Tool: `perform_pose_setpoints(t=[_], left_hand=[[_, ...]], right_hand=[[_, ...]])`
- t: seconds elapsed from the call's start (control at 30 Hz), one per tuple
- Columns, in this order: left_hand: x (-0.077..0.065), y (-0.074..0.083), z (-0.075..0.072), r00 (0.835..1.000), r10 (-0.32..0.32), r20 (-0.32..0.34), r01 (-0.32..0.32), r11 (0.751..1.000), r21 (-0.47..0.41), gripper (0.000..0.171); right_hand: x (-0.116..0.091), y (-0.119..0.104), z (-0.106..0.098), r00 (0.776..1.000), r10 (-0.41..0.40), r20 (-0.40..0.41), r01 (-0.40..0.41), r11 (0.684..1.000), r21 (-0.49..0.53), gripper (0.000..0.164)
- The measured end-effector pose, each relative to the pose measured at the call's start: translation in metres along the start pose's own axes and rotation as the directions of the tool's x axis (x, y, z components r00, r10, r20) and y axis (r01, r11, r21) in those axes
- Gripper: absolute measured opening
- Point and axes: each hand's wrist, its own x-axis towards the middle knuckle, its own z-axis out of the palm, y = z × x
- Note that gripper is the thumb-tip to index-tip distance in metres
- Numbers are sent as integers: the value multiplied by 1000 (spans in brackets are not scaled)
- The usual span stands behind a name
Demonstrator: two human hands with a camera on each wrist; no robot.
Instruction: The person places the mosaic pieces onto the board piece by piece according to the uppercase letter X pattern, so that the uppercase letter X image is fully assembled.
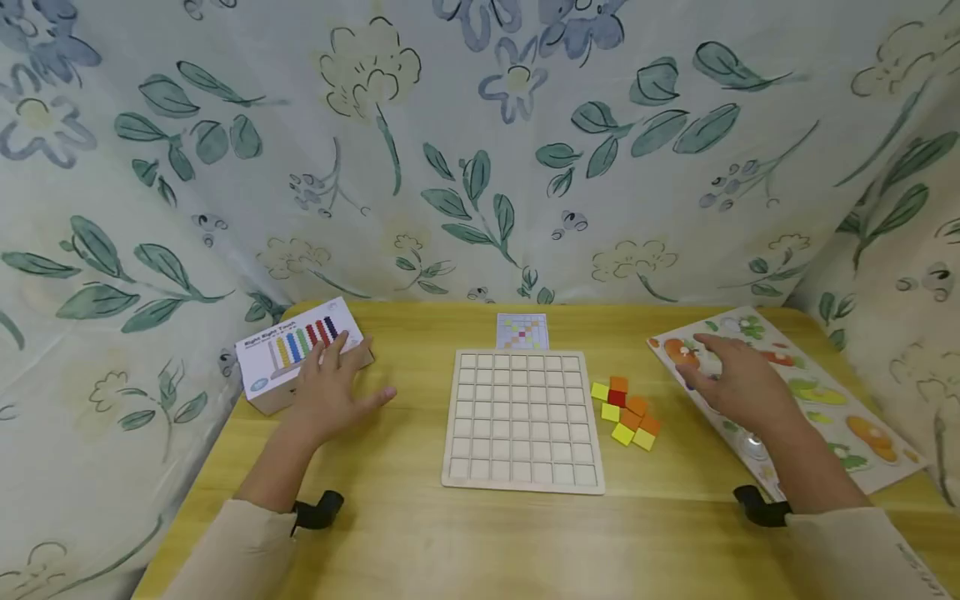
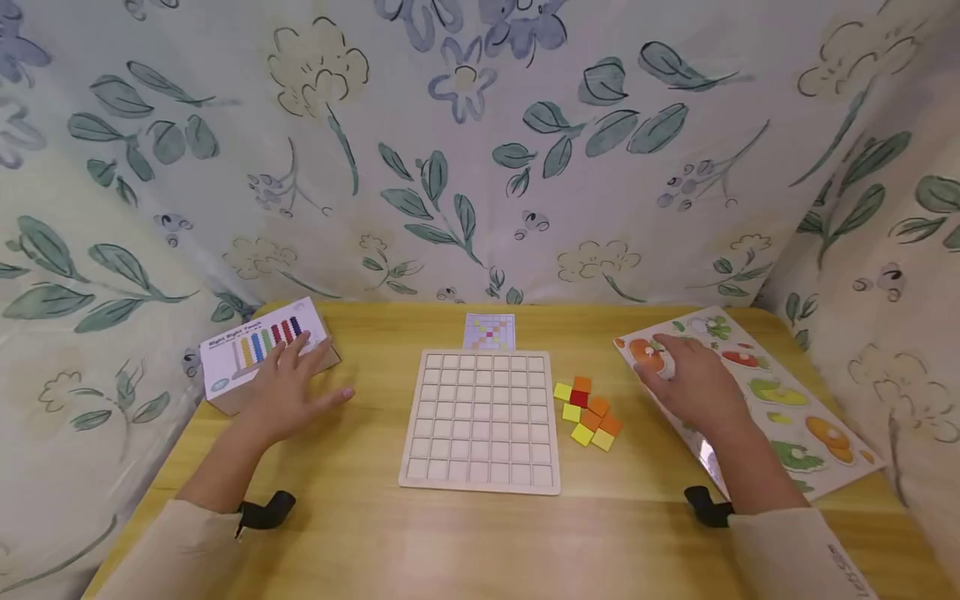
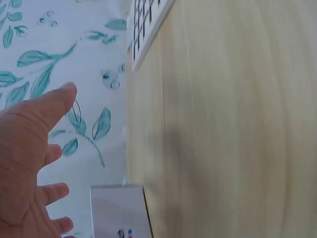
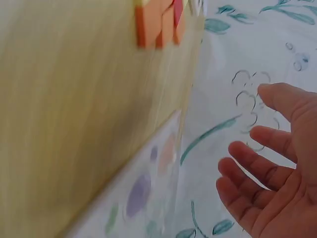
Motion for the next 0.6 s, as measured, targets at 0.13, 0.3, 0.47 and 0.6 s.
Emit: perform_pose_setpoints(t=[0.13,0.3,0.47,0.6], left_hand=[[-9,23,16,996,47,-76,-54,993,-101,77],[-14,53,45,998,48,-37,-56,970,-238,64],[-12,71,74,999,48,0,-43,901,-432,50],[-11,76,90,998,9,-59,-37,865,-500,42]], right_hand=[[2,-27,18,1000,17,22,-19,995,97,67],[4,-48,43,997,37,72,-50,979,198,54],[10,-62,65,985,64,157,-104,959,262,51],[15,-73,75,979,78,188,-125,960,252,46]])
